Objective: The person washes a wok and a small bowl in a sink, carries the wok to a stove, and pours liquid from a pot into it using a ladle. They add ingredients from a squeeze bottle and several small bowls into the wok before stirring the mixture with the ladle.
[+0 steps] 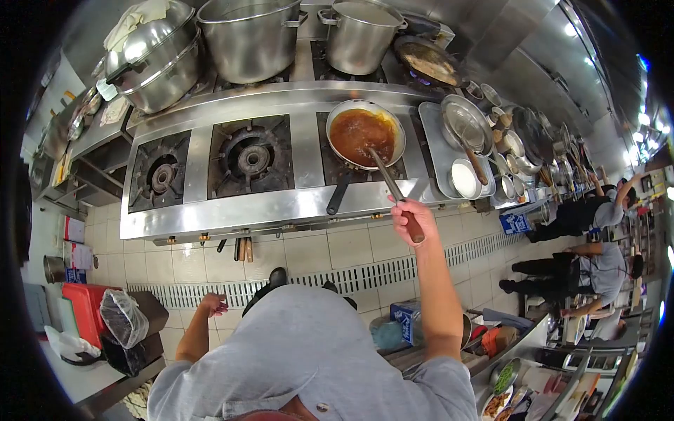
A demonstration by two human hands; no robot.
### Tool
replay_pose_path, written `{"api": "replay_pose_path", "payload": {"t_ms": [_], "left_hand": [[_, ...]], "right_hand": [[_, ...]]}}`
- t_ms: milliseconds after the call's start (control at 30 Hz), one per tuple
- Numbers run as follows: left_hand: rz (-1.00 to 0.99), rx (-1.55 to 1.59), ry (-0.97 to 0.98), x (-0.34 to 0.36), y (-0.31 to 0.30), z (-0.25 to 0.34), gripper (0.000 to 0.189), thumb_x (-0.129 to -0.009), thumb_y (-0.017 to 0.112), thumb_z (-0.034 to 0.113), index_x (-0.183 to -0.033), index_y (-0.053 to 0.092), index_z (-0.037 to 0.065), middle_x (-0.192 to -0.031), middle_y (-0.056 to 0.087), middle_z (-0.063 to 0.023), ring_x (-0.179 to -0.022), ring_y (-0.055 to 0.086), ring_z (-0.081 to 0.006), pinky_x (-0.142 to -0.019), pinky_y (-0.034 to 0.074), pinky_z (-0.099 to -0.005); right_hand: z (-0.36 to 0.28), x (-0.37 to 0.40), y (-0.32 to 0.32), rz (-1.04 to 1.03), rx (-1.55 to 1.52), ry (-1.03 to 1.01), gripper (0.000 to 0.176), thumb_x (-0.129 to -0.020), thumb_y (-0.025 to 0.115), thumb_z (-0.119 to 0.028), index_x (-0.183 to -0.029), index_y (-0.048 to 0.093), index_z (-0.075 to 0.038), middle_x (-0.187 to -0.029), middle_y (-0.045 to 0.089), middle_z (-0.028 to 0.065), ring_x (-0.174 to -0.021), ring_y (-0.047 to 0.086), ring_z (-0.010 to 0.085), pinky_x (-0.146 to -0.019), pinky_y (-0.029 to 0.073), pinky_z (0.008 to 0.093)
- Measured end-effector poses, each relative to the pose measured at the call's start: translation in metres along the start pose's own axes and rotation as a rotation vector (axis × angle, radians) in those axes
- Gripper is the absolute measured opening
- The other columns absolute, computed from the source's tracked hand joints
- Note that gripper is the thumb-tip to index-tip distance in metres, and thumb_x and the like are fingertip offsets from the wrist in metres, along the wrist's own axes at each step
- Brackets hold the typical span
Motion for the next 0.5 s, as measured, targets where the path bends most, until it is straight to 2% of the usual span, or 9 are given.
{"api": "replay_pose_path", "payload": {"t_ms": [100,300,400,500], "left_hand": [[-0.01,-0.003,0.011,-0.005,-0.003,-0.005,0.039,-0.095,0.063,0.038,-0.101,0.064,0.0,-0.087,0.071,-0.0155,-0.064,0.069,-0.0247,-0.055,0.052,-0.0413],[-0.03,-0.024,0.001,-0.023,-0.01,-0.001,0.037,-0.095,0.064,0.037,-0.1,0.065,0.0,-0.086,0.071,-0.0147,-0.065,0.069,-0.0249,-0.056,0.053,-0.0421],[-0.033,-0.022,0.007,-0.03,-0.015,0.011,0.037,-0.095,0.063,0.036,-0.102,0.065,0.0,-0.086,0.071,-0.0152,-0.065,0.069,-0.0252,-0.056,0.053,-0.0415],[-0.029,-0.057,0.018,-0.037,-0.022,0.023,0.038,-0.095,0.062,0.036,-0.103,0.064,-0.001,-0.087,0.071,-0.0157,-0.064,0.069,-0.0249,-0.056,0.053,-0.0413]], "right_hand": [[-0.001,0.015,0.023,0.175,0.345,-0.093,0.029,-0.087,0.066,-0.007,-0.114,0.06,0.0,-0.072,0.057,0.0027,-0.051,0.052,0.0108,-0.045,0.041,0.0246],[-0.004,0.029,0.026,0.27,0.972,-0.278,0.032,-0.081,0.065,-0.003,-0.112,0.06,0.003,-0.068,0.056,0.003,-0.053,0.055,0.0126,-0.046,0.046,0.0273],[-0.007,0.049,0.047,0.505,1.278,-0.323,0.052,-0.078,0.065,-0.002,-0.128,0.055,0.007,-0.07,0.059,0.0077,-0.054,0.058,0.0201,-0.051,0.048,0.0333],[-0.003,0.045,0.024,0.634,1.713,-0.622,0.051,-0.077,0.063,-0.007,-0.127,0.057,0.002,-0.078,0.067,0.0163,-0.072,0.066,0.0354,-0.069,0.056,0.0421]]}}
Point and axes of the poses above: each hand's wrist, its own x-axis away from the middle knuckle, its own y-axis out of the palm, z = x × y, the point moved 2 cm from there along -x, towards the middle knuckle
